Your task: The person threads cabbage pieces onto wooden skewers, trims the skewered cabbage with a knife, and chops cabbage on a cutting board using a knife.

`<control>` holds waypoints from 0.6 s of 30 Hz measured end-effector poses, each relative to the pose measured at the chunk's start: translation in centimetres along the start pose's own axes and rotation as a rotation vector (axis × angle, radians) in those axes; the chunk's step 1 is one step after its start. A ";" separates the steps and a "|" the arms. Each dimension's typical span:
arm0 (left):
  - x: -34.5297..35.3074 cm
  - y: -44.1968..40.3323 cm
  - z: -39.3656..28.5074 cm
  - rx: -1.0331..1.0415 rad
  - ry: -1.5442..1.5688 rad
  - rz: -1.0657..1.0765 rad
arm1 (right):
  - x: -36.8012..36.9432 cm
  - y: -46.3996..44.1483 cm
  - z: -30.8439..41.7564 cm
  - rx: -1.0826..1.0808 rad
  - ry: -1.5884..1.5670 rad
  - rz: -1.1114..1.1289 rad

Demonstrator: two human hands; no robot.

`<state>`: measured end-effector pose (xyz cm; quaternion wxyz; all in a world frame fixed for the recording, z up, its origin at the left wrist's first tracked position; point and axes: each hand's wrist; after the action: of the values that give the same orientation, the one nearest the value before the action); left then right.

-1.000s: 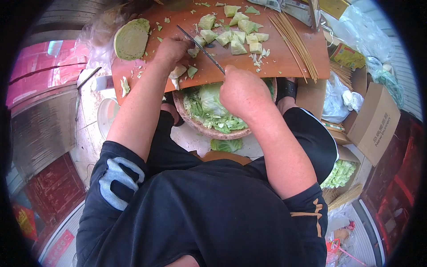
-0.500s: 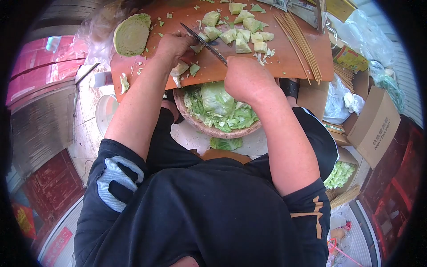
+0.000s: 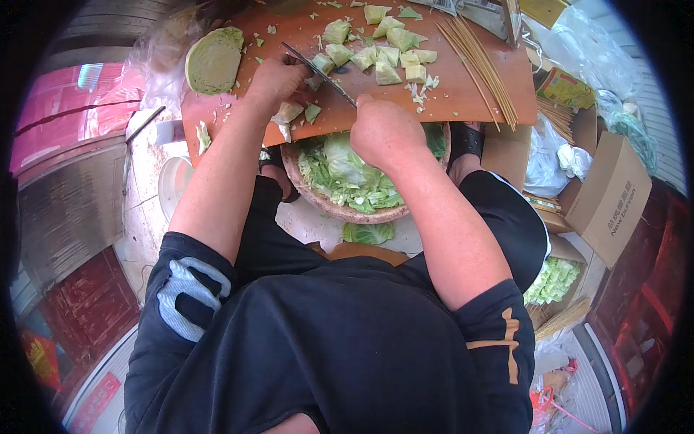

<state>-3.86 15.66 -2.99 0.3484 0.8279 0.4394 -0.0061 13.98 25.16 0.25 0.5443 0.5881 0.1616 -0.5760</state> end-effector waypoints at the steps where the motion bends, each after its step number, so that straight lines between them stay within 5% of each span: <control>1: -0.2 0.2 -0.2 -0.035 0.009 0.018 | -0.2 0.2 0.0 -0.009 -0.008 -0.024; 4: -1.2 -0.4 0.1 0.186 -0.318 -0.033 | -1.5 1.0 0.1 -0.014 -0.046 -0.065; 8: -2.5 2.7 -1.2 0.557 -0.268 -0.238 | -2.5 2.5 -0.4 -0.034 -0.132 -0.183; 10: -2.5 8.1 -3.7 0.714 -0.101 -0.156 | -3.2 3.7 -0.4 -0.038 -0.153 -0.232; 11: -1.9 12.9 -6.0 0.686 0.110 0.039 | -3.3 4.2 -0.7 -0.030 -0.171 -0.272; 13: -0.4 23.1 -8.3 1.040 0.311 0.674 | -2.5 4.6 -1.7 -0.145 -0.194 -0.363; 14: -1.1 26.3 -9.3 0.844 0.125 1.021 | -2.8 5.2 -1.4 -0.121 -0.192 -0.358; 15: 0.1 28.7 -7.2 0.956 0.339 1.173 | -3.0 5.7 -1.1 -0.101 -0.192 -0.352; 18: 1.3 31.3 -6.6 0.998 0.131 1.142 | -2.5 6.3 -1.1 -0.160 -0.179 -0.414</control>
<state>17.90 8.83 19.48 -0.1450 0.9848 -0.0922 0.0265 18.97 24.87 4.97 0.4714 0.4442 0.2750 -0.7105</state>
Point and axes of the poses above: each hand's wrist, its own y-axis away from the middle knuckle, its own x-axis out of the palm, z = x × y, and after that the axes turned 12 degrees about y, right-handed
